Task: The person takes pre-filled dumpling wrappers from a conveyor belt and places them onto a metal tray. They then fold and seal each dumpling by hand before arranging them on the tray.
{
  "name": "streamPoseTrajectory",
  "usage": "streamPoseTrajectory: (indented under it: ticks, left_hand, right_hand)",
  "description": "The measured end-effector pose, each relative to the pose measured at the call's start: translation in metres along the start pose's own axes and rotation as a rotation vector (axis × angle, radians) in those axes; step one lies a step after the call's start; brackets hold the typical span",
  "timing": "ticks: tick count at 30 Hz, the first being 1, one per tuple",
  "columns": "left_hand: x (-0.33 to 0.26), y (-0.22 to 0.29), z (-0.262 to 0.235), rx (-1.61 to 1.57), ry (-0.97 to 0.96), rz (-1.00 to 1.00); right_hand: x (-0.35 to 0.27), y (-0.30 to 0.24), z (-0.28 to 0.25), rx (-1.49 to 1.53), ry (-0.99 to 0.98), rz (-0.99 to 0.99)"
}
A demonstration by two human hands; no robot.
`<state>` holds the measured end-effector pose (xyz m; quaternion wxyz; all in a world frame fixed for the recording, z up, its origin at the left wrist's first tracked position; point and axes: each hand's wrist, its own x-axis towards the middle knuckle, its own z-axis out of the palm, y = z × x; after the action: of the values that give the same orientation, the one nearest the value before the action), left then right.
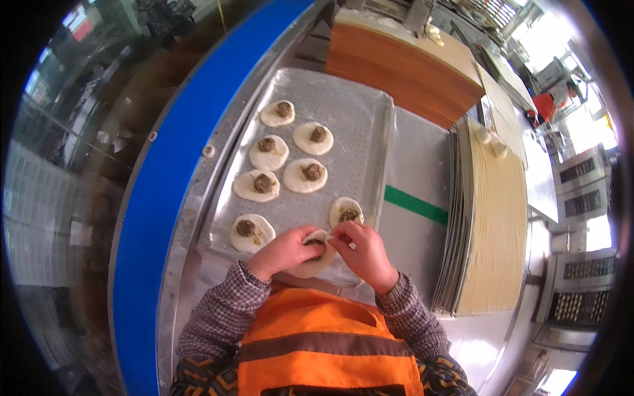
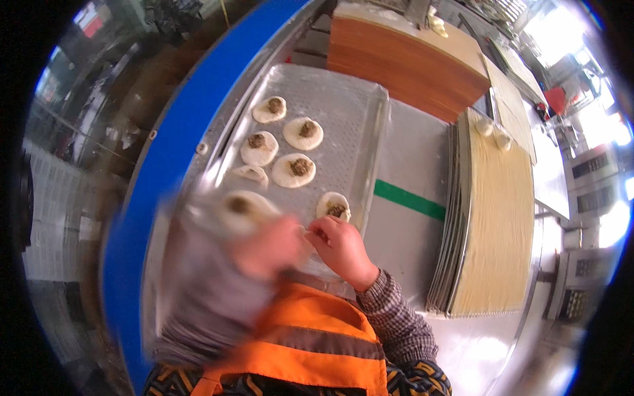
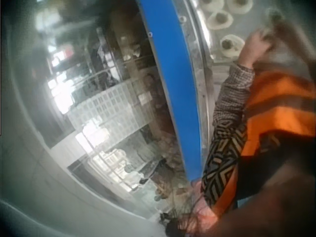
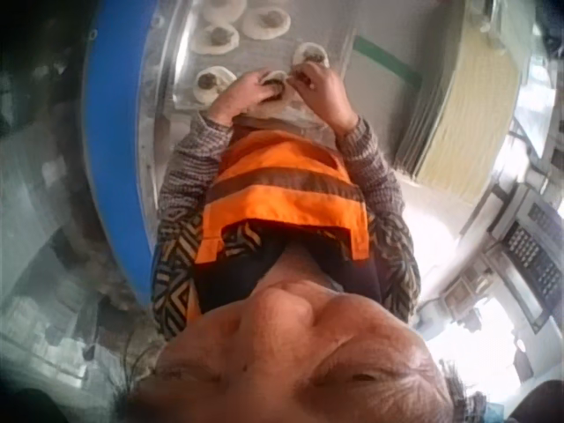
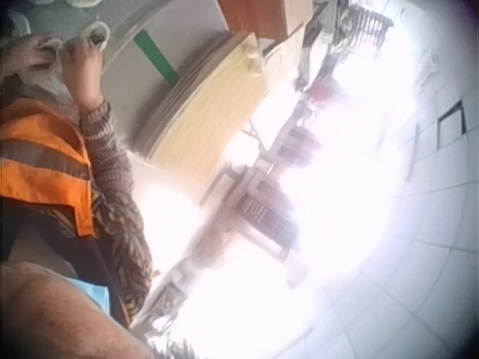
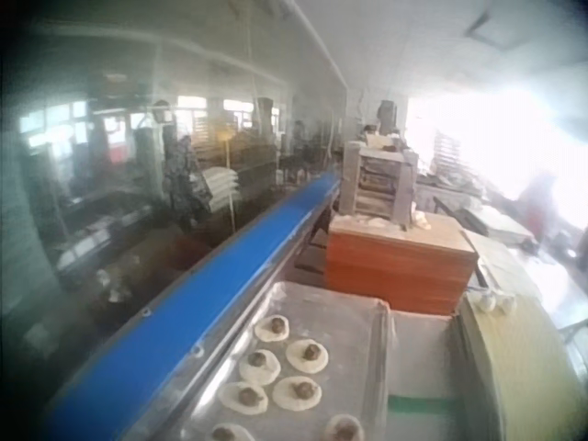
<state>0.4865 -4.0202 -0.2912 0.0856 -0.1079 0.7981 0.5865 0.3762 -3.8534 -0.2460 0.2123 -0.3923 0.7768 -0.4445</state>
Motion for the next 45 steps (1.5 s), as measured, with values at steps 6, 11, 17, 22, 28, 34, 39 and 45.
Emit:
streamPoseTrajectory:
  ticks: [6, 11, 17, 22, 28, 34, 39, 45]
  left_hand:
    - [0.002, -0.010, -0.008, -0.795, -0.257, -0.089]
    - [-0.003, -0.012, -0.013, -0.736, -0.093, -0.164]
    - [0.000, 0.000, -0.017, -0.320, -0.155, -0.119]
    - [-0.003, 0.004, -0.021, -0.017, -0.107, 0.005]
    - [-0.020, -0.007, -0.012, -0.739, 0.012, -0.108]
    - [0.006, -0.020, -0.007, -0.013, 0.009, 0.114]
    - [0.004, -0.010, -0.012, -0.034, -0.123, -0.018]
    - [-0.016, 0.008, -0.009, -0.433, 0.104, -0.053]
  right_hand:
    - [0.002, 0.000, -0.003, -0.175, -0.058, -0.155]
    - [0.003, -0.002, 0.000, 0.195, -0.002, 0.039]
    - [0.007, -0.007, 0.006, -0.132, -0.073, -0.111]
    - [0.002, -0.004, 0.005, -0.138, -0.048, -0.192]
    - [-0.002, 0.000, 0.007, 0.391, -0.045, 0.207]
    - [-0.002, -0.006, 0.007, -0.104, -0.022, -0.100]
    - [-0.008, 0.000, 0.008, 0.228, -0.084, 0.098]
    - [-0.014, -0.001, 0.015, 0.037, 0.051, 0.008]
